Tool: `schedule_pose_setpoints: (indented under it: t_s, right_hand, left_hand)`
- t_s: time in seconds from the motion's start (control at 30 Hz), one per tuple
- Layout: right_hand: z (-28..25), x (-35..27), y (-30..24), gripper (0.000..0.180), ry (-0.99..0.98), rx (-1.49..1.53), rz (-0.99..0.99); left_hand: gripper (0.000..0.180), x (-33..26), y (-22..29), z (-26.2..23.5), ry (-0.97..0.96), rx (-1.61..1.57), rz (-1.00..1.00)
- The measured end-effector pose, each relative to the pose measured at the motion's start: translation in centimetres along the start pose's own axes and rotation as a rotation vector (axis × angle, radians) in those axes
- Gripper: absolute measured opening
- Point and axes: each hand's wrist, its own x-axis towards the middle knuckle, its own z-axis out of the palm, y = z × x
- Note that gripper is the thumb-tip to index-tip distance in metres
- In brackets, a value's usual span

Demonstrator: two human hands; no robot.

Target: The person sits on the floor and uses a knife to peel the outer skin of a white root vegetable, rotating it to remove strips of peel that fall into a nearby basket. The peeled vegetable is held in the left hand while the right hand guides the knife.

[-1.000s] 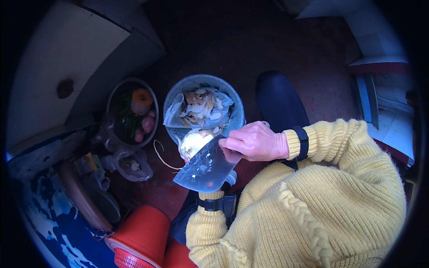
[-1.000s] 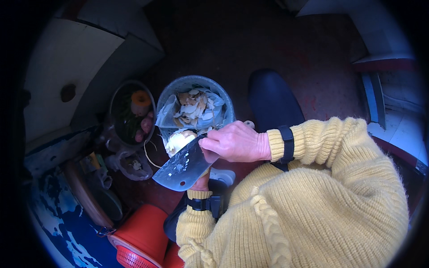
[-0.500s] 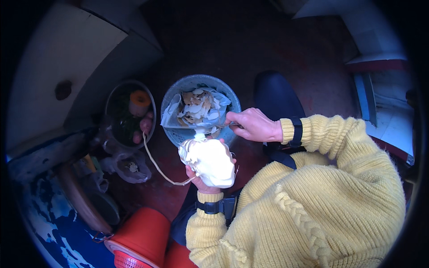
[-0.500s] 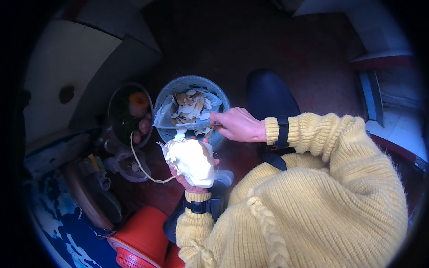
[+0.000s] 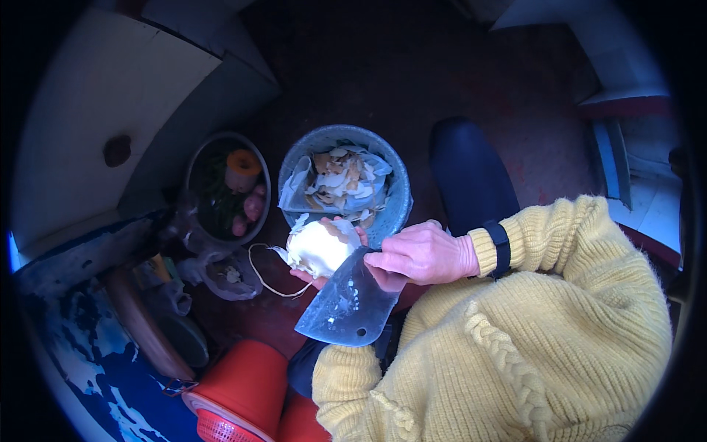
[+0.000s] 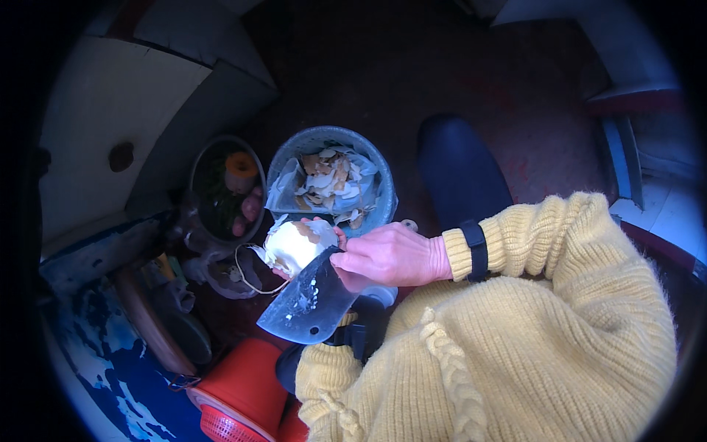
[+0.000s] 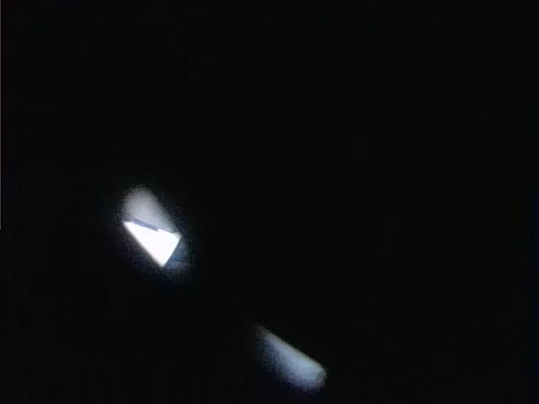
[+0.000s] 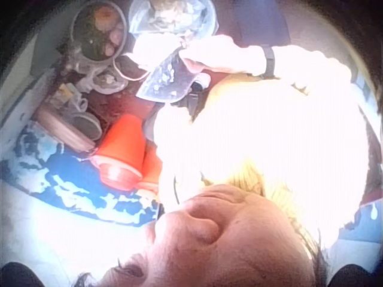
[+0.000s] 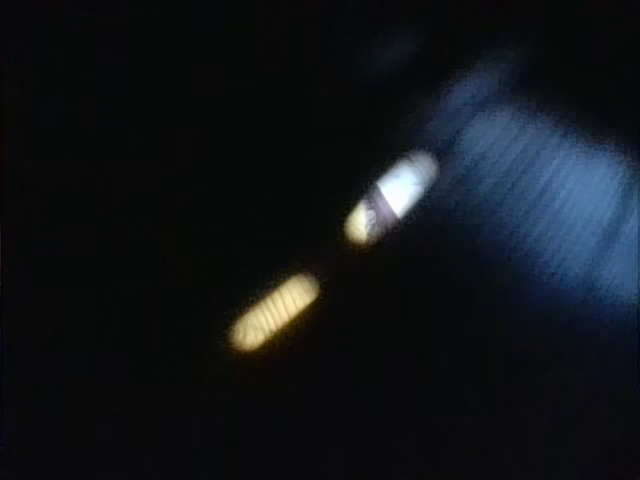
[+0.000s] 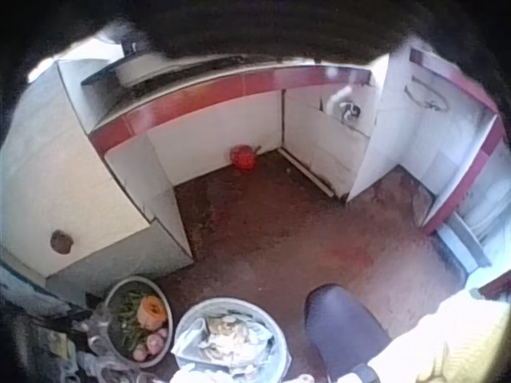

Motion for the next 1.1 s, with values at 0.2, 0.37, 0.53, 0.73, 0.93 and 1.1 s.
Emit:
schedule_pose_setpoints:
  t_s: [0.2,0.37,0.53,0.73,0.93,1.1]
  right_hand:
    - [1.1,-0.1,0.6,0.041,0.051,-0.016,-0.028]
    - [1.5,0.0,0.7,0.040,0.128,0.028,-0.008]
    - [1.6,0.0,0.9,0.045,0.038,0.025,0.010]
    - [2.6,-0.9,1.5,0.040,-0.023,0.127,0.133]
    - [3.7,-1.6,3.3,0.043,-0.002,0.013,0.084]
    - [2.8,-2.2,4.4,0.043,-0.037,0.106,0.185]
  left_hand:
    - [0.076,-1.5,0.3,0.6,0.077,-0.097,-0.123]
    - [0.077,-2.4,0.2,0.2,0.139,-0.154,-0.168]
    - [0.077,-2.5,-0.6,-0.9,0.200,-0.230,-0.172]
    - [0.078,-2.8,-0.9,-2.4,0.238,-0.288,-0.149]
    - [0.079,-0.9,-0.1,-2.7,0.250,-0.347,-0.045]
    - [0.085,-0.1,0.2,-2.5,0.133,-0.181,0.031]
